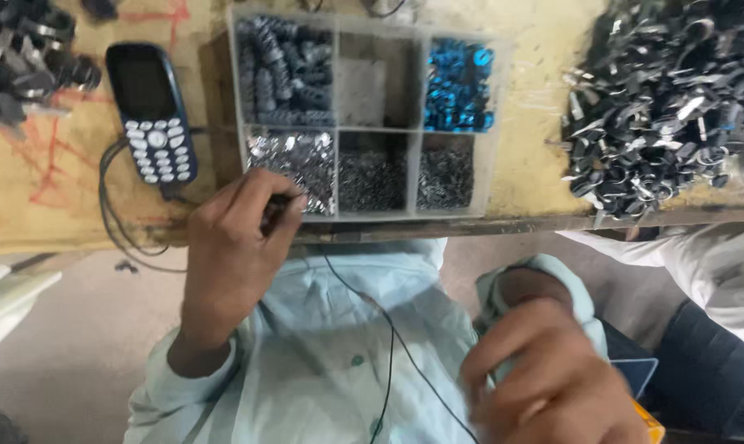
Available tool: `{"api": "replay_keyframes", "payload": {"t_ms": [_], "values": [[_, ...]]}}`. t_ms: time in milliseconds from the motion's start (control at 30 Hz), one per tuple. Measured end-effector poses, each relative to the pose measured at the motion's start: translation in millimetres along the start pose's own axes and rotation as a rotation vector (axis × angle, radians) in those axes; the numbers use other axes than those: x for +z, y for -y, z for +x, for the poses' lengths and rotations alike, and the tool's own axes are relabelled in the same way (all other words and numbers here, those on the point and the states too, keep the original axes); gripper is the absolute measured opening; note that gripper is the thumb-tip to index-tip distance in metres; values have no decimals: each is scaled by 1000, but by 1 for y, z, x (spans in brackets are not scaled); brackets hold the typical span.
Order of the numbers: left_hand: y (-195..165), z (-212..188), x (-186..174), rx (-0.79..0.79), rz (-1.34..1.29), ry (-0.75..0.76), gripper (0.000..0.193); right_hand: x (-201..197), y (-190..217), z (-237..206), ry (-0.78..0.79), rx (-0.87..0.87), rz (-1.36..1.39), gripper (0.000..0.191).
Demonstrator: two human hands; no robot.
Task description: The person sits at a workbench assembling small lock components by hand. They repeatedly pick small metal and blue plastic parts from a compartment organizer box, fit the parts together between their fingers, and place finished assemblies onto the table beside the box.
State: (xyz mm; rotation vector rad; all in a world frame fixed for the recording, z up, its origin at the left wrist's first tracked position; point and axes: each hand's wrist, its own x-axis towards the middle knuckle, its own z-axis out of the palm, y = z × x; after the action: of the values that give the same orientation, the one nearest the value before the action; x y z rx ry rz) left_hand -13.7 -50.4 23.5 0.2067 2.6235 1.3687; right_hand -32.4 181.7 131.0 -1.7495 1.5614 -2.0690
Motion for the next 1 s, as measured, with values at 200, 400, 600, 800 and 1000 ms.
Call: {"api": "replay_keyframes", "payload": {"t_ms": [200, 400, 600, 800, 1000], "values": [[6, 1, 1, 66, -39, -55, 16, -1, -26, -12, 458, 910, -1063, 21], [8, 1, -2, 153, -97, -88, 18, -3, -58, -103, 416, 1029, -1097, 15], [9, 0, 4, 183, -81, -172, 23, -1, -57, -86, 399, 1035, -1121, 15], [15, -2, 0, 141, -136, -102, 13, 5, -64, -81, 368, 1058, -1096, 15], [14, -7, 7, 155, -247, -141, 23, 3, -54, -90, 101, 1095, -956, 13]]}}
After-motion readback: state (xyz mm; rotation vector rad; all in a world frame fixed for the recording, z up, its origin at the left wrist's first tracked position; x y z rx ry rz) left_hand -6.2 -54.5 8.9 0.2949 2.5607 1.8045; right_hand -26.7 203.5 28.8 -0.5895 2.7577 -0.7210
